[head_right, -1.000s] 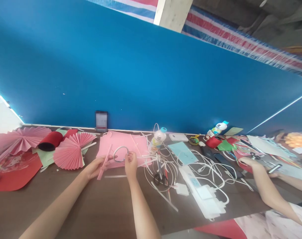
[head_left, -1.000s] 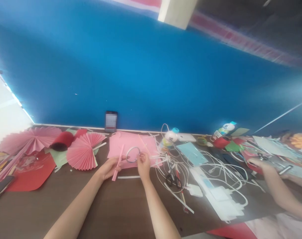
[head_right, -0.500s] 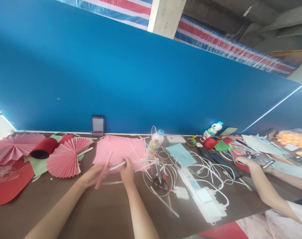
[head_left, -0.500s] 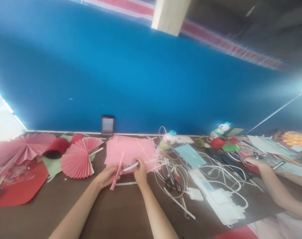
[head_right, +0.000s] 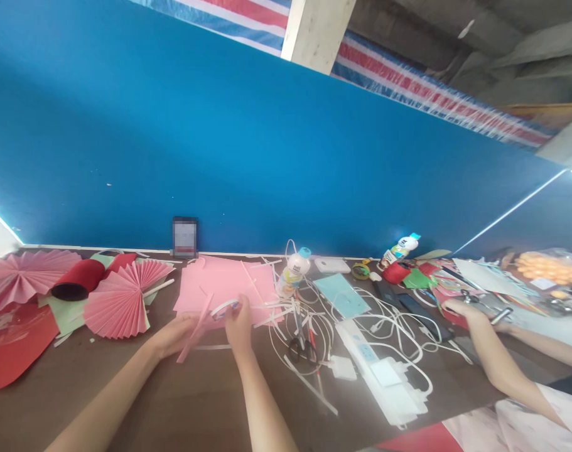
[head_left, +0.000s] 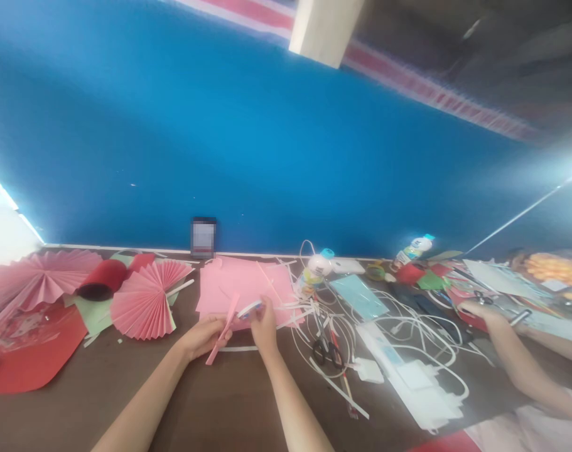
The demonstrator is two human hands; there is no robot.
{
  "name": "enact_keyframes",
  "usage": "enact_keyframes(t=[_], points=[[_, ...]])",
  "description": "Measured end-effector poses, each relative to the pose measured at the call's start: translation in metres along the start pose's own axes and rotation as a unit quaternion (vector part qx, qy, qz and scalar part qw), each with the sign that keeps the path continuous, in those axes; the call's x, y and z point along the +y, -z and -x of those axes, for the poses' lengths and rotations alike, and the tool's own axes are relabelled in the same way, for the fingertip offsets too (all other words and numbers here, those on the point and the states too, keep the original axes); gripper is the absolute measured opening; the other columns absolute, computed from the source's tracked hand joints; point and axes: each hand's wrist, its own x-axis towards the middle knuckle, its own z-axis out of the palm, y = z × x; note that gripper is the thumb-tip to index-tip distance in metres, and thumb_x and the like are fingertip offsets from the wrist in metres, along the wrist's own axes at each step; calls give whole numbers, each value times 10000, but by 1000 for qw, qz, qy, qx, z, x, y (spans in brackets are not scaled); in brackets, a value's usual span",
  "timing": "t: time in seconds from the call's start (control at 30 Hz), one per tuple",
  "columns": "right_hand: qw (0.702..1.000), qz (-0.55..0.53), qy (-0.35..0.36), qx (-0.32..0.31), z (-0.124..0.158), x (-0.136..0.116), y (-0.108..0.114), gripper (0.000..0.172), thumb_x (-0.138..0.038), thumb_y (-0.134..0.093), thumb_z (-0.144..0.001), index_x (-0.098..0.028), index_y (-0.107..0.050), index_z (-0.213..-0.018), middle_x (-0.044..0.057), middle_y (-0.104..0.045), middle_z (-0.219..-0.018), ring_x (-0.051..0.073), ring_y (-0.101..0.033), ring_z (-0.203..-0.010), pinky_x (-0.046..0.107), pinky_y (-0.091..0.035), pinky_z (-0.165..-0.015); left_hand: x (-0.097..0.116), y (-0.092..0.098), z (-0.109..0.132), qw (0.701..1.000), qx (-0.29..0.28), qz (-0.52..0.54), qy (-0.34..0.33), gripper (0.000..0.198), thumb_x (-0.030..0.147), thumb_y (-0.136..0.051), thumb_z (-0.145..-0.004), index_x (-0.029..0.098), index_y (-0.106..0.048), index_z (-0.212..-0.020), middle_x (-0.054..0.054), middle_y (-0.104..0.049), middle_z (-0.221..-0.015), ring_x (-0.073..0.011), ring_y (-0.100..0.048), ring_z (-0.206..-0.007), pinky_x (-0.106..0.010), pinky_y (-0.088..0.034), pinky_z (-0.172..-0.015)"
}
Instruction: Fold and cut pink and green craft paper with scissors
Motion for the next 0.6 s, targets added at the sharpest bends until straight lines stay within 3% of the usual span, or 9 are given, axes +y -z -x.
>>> enact_keyframes(t=[0.1, 0.17, 0.23, 0.6], points=[[987, 50, 144, 49, 4, -12, 8, 467, -200, -483, -765, -181, -425, -1227, 143, -497, -1191, 269, -445, -1133, 488, -385, -928, 0, 1, -1, 1000, 15, 5, -13, 228, 264, -611, -727, 100, -657, -878, -5, -485, -535, -49, -363, -460, -185, -237, -447], [971, 63, 231, 15, 7, -20, 12, 415, -170, -472, -779, -215, -485, -1191, 123, -519, -1171, 263, -441, -1148, 489, -388, -940, 0, 0, -2, 1000, 23, 8, -17, 257, 289, -621, -725, 98, -659, -893, -15, -499, -557, -57, -387, -481, -191, -255, -460], [959, 66, 275, -23, 10, -25, 13, 362, -154, -468, -792, -238, -546, -1136, 102, -555, -1130, 247, -475, -1123, 464, -427, -920, 1, -1, -1, 999, 24, 11, -18, 270, 305, -627, -723, 96, -660, -891, -20, -506, -569, -67, -410, -503, -195, -274, -474], [972, 1, 224, -75, 9, -33, 13, 257, -178, -494, -819, -256, -650, -1007, 75, -566, -1185, 228, -499, -1134, 417, -451, -927, 2, -3, 0, 999, 27, -10, -28, 223, 320, -609, -739, 99, -641, -744, -36, -535, -583, -67, -411, -500, -192, -278, -470]])
